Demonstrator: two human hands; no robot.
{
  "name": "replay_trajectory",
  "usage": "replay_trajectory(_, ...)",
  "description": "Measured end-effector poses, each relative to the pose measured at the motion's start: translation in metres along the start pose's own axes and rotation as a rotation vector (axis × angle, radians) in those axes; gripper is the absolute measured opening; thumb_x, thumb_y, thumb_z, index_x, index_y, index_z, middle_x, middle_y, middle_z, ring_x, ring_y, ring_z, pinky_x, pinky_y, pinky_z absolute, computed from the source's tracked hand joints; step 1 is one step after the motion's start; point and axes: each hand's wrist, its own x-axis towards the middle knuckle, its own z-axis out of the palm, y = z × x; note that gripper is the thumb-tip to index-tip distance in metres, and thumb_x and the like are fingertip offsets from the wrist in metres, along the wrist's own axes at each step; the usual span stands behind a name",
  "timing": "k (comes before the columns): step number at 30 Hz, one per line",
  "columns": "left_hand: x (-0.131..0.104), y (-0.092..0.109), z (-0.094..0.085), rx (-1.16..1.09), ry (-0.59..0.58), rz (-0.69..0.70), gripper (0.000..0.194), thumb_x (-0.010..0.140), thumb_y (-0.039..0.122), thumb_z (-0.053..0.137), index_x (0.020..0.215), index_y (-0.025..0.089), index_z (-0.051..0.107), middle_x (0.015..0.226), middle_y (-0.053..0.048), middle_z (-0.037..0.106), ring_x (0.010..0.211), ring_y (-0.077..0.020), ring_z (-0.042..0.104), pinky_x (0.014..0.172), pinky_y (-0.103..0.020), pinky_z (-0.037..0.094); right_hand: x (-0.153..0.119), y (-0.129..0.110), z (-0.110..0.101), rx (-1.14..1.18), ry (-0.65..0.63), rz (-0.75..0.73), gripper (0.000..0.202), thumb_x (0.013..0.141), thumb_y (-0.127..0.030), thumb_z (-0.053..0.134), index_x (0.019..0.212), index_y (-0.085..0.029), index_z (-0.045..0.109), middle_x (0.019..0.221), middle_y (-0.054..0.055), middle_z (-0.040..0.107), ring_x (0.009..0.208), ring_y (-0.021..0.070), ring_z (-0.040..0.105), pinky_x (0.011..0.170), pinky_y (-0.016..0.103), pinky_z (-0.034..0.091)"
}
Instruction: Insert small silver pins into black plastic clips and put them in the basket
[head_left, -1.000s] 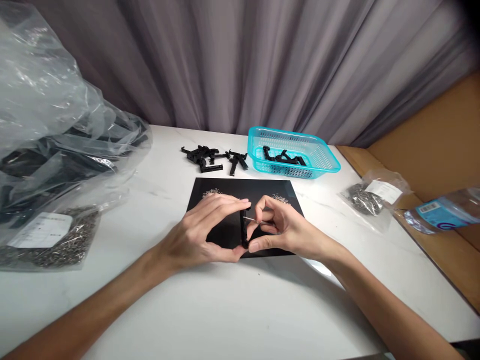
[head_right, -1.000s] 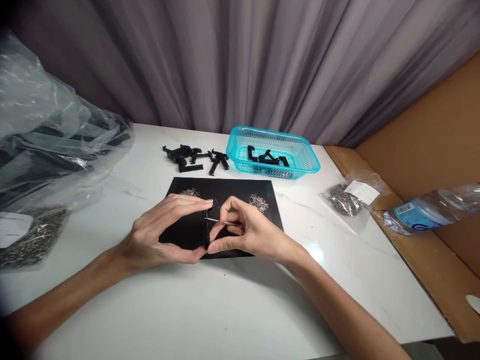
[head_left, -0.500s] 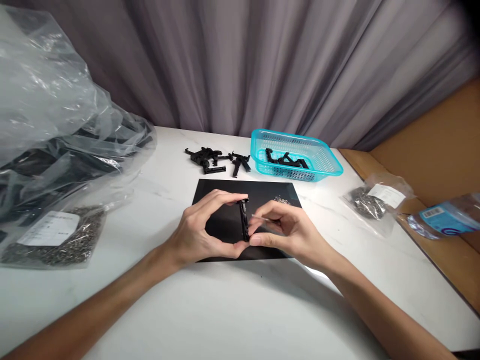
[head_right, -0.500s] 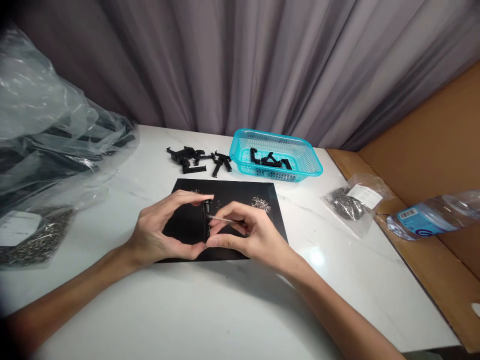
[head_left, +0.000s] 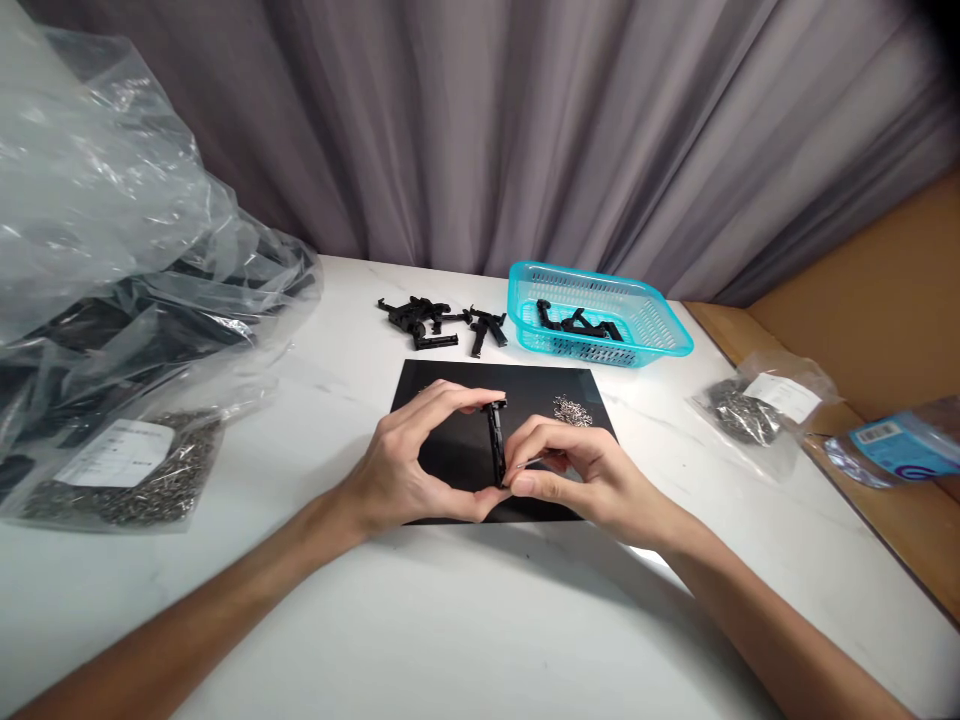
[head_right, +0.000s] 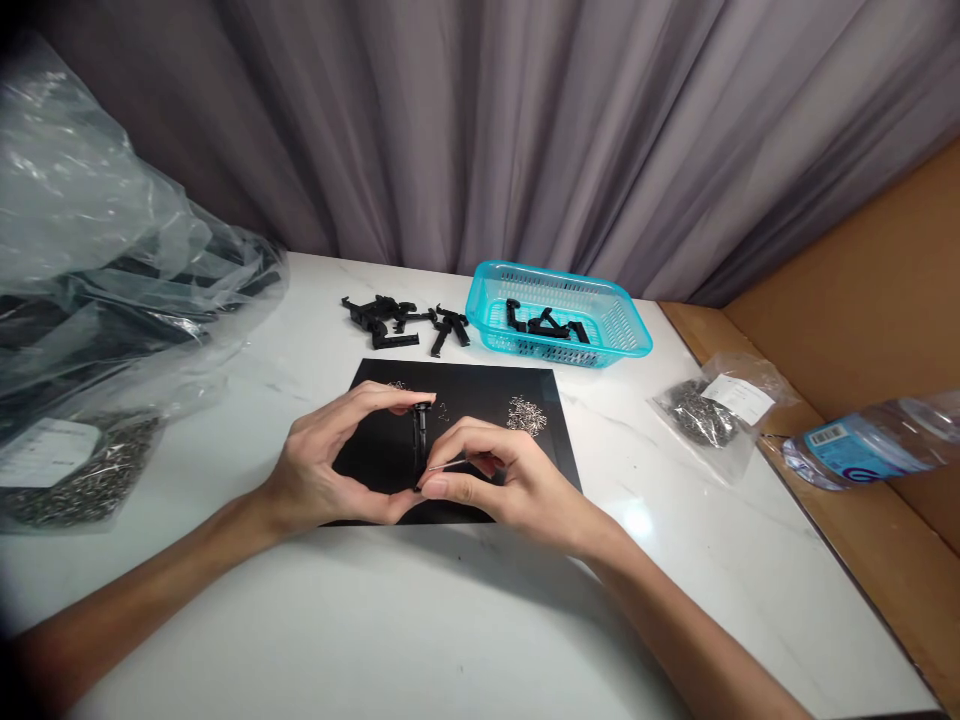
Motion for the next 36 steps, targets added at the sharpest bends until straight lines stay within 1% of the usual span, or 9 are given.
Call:
replay_trajectory(5,-0.001,0.001,0.001,0.001,-0.052,0.033,0.063,0.067,0.023,0.085,0.126,0.015,0.064,0.103,-0.010,0.074,0.091,-0.0259,0.071,0.081,-0.041,0.061,0.001,-0.005,-0.008,-0.011,-0.107,0.042,0.012,0.095,-0.033,0.072,0.092,-0.022,0.076,0.098,0.004,0.070,0.093,0.0177,0.064,0.083,0.032,0.049)
replay_trajectory(12,-0.005,-0.004,0.003,0.047,-0.059,0.067,0.061,0.070,0.021,0.081,0.127,0.013,0.062,0.099,-0.011,0.072,0.090,-0.0270,0.070,0.080,-0.044,0.060,0.003,0.008,-0.002,0.105,-0.040,0.141,0.019,0.087,-0.037,0.081,0.085,-0.019,0.075,0.094,0.002,0.071,0.089,0.0167,0.066,0.083,0.031,0.049)
replay_trajectory(17,-0.008,-0.008,0.005,0.055,-0.066,0.094,0.062,0.070,0.019,0.082,0.128,0.012,0.062,0.098,-0.011,0.072,0.089,-0.0266,0.070,0.083,-0.044,0.060,0.003,0.013,0.001,0.098,-0.030,0.170,0.021,0.084,-0.039,0.083,0.083,-0.019,0.075,0.093,0.002,0.072,0.088,0.0169,0.067,0.080,0.030,0.047)
replay_trajectory(23,-0.007,-0.007,0.005,0.048,-0.050,0.006,0.060,0.067,0.023,0.083,0.123,0.014,0.064,0.097,-0.009,0.072,0.085,-0.0240,0.069,0.078,-0.040,0.060,0.002,0.005,-0.003,0.038,-0.017,0.162,0.017,0.090,-0.037,0.078,0.088,-0.020,0.074,0.093,0.001,0.073,0.086,0.0152,0.064,0.077,0.028,0.046)
replay_trajectory(27,-0.005,-0.004,0.003,0.004,-0.061,-0.057,0.063,0.067,0.023,0.085,0.126,0.015,0.064,0.104,-0.009,0.073,0.091,-0.0234,0.070,0.082,-0.038,0.060,0.001,0.003,-0.008,0.057,-0.045,0.139,0.019,0.095,-0.039,0.072,0.097,-0.020,0.074,0.096,0.003,0.073,0.088,0.0168,0.064,0.077,0.029,0.047)
replay_trajectory(30,-0.005,-0.003,0.003,-0.016,-0.062,-0.078,0.064,0.067,0.026,0.088,0.126,0.015,0.063,0.106,-0.009,0.073,0.093,-0.0233,0.070,0.084,-0.038,0.060,0.000,0.003,-0.011,0.000,0.053,0.061,0.023,0.103,-0.038,0.060,0.099,-0.020,0.074,0.097,0.003,0.071,0.091,0.0165,0.064,0.083,0.030,0.048)
replay_trajectory(32,-0.005,-0.003,0.003,-0.030,-0.062,-0.092,0.064,0.068,0.027,0.088,0.126,0.016,0.063,0.106,-0.009,0.073,0.093,-0.0230,0.069,0.085,-0.039,0.060,0.000,0.001,-0.011,-0.080,0.128,0.017,0.033,0.108,-0.037,0.048,0.098,-0.021,0.075,0.097,0.003,0.069,0.093,0.0155,0.063,0.087,0.029,0.048)
replay_trajectory(34,-0.006,-0.003,0.003,-0.045,-0.067,-0.113,0.065,0.068,0.027,0.088,0.127,0.016,0.063,0.108,-0.009,0.073,0.094,-0.0228,0.069,0.085,-0.039,0.060,0.000,0.000,-0.011,-0.146,0.137,0.009,0.037,0.110,-0.036,0.043,0.100,-0.022,0.076,0.099,0.003,0.069,0.094,0.0156,0.064,0.088,0.029,0.048)
replay_trajectory(36,-0.007,-0.005,0.003,-0.068,-0.076,-0.152,0.067,0.067,0.028,0.089,0.128,0.016,0.063,0.111,-0.009,0.073,0.096,-0.0232,0.069,0.086,-0.038,0.060,-0.001,-0.002,-0.011,-0.228,0.106,0.022,0.028,0.108,-0.034,0.050,0.105,-0.023,0.075,0.101,0.003,0.070,0.094,0.0163,0.064,0.082,0.029,0.049)
